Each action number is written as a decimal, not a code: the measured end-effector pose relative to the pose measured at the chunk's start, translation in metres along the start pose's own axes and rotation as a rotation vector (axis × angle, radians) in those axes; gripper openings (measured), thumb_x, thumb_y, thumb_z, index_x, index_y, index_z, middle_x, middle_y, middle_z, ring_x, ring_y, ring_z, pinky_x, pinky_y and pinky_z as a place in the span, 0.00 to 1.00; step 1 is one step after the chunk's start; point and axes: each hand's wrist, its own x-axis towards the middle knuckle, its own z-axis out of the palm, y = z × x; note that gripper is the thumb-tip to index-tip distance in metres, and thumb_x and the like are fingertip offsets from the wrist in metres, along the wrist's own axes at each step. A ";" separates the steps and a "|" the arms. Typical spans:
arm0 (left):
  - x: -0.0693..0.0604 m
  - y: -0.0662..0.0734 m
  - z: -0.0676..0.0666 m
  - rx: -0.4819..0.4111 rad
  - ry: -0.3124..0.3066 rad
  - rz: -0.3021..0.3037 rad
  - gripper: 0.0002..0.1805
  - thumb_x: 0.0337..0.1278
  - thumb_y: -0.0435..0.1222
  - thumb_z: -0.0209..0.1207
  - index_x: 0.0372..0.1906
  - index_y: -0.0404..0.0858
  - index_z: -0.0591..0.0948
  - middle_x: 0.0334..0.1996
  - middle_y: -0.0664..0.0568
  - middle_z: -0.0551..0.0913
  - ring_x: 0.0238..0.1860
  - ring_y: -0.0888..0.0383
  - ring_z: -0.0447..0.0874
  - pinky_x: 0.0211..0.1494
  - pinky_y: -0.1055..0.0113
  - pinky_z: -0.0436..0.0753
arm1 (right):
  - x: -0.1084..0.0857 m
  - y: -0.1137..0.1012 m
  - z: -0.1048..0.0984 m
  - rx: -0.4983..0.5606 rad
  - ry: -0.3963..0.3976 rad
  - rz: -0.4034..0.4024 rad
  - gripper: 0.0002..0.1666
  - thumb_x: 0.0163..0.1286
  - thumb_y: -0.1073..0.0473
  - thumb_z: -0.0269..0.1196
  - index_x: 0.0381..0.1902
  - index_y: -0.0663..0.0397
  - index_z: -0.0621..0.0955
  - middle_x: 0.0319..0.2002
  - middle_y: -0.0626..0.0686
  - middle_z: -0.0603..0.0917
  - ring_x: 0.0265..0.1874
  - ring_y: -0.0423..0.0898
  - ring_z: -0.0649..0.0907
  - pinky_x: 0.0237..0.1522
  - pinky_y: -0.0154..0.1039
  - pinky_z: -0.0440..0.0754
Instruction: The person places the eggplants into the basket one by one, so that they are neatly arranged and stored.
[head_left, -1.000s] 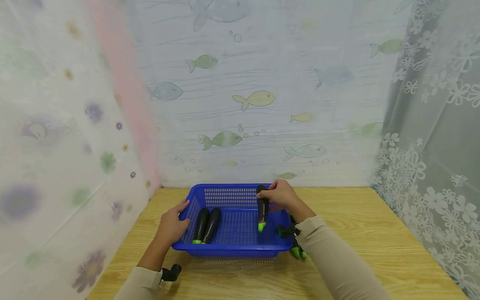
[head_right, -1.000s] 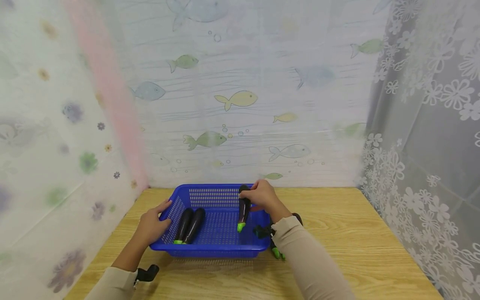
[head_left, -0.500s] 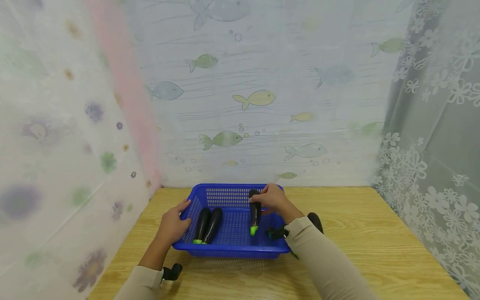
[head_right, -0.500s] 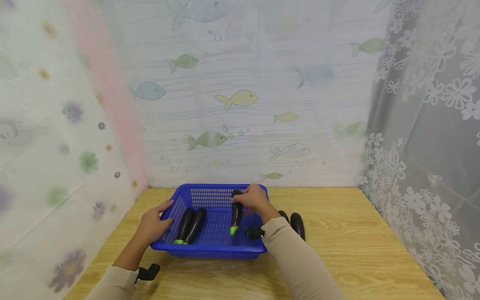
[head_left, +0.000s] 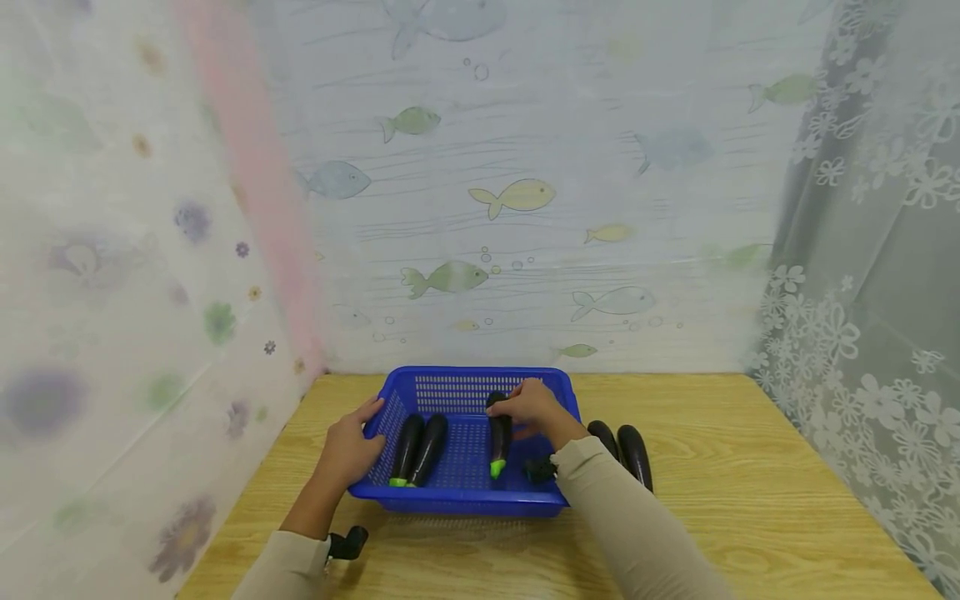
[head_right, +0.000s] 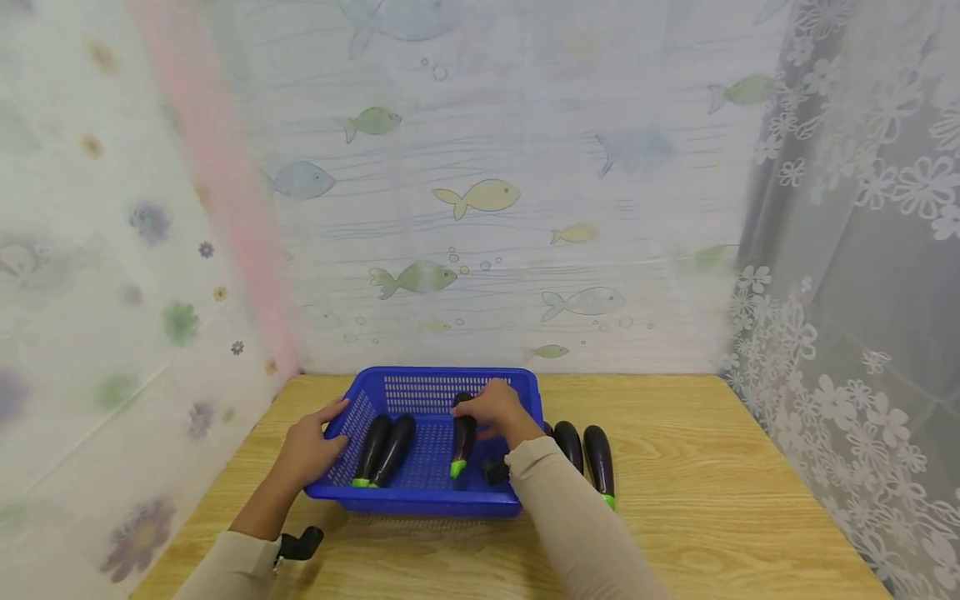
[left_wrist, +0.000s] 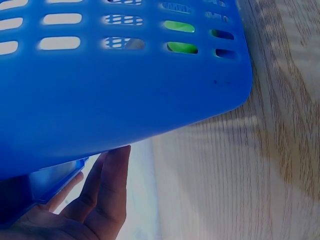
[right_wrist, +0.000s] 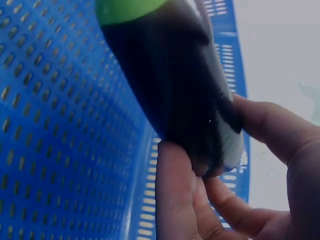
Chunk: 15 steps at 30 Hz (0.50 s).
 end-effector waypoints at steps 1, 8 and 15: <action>0.000 0.000 0.000 0.001 -0.001 -0.001 0.38 0.60 0.32 0.58 0.78 0.40 0.68 0.79 0.45 0.65 0.73 0.32 0.69 0.62 0.38 0.81 | 0.001 0.001 0.001 0.001 -0.001 0.007 0.30 0.55 0.56 0.79 0.50 0.63 0.78 0.51 0.62 0.81 0.45 0.57 0.86 0.32 0.48 0.91; 0.001 0.001 0.000 -0.005 -0.010 -0.012 0.38 0.61 0.32 0.58 0.78 0.40 0.67 0.80 0.45 0.64 0.76 0.32 0.65 0.66 0.34 0.76 | 0.002 -0.001 0.009 0.009 -0.021 0.029 0.19 0.55 0.57 0.79 0.26 0.53 0.77 0.38 0.55 0.82 0.40 0.55 0.87 0.31 0.49 0.91; 0.000 0.000 0.000 -0.008 -0.008 -0.011 0.38 0.60 0.33 0.58 0.78 0.39 0.68 0.80 0.45 0.64 0.75 0.31 0.66 0.64 0.35 0.78 | 0.001 -0.002 0.016 0.009 -0.044 0.036 0.22 0.57 0.57 0.78 0.26 0.51 0.72 0.39 0.57 0.83 0.42 0.59 0.89 0.34 0.50 0.91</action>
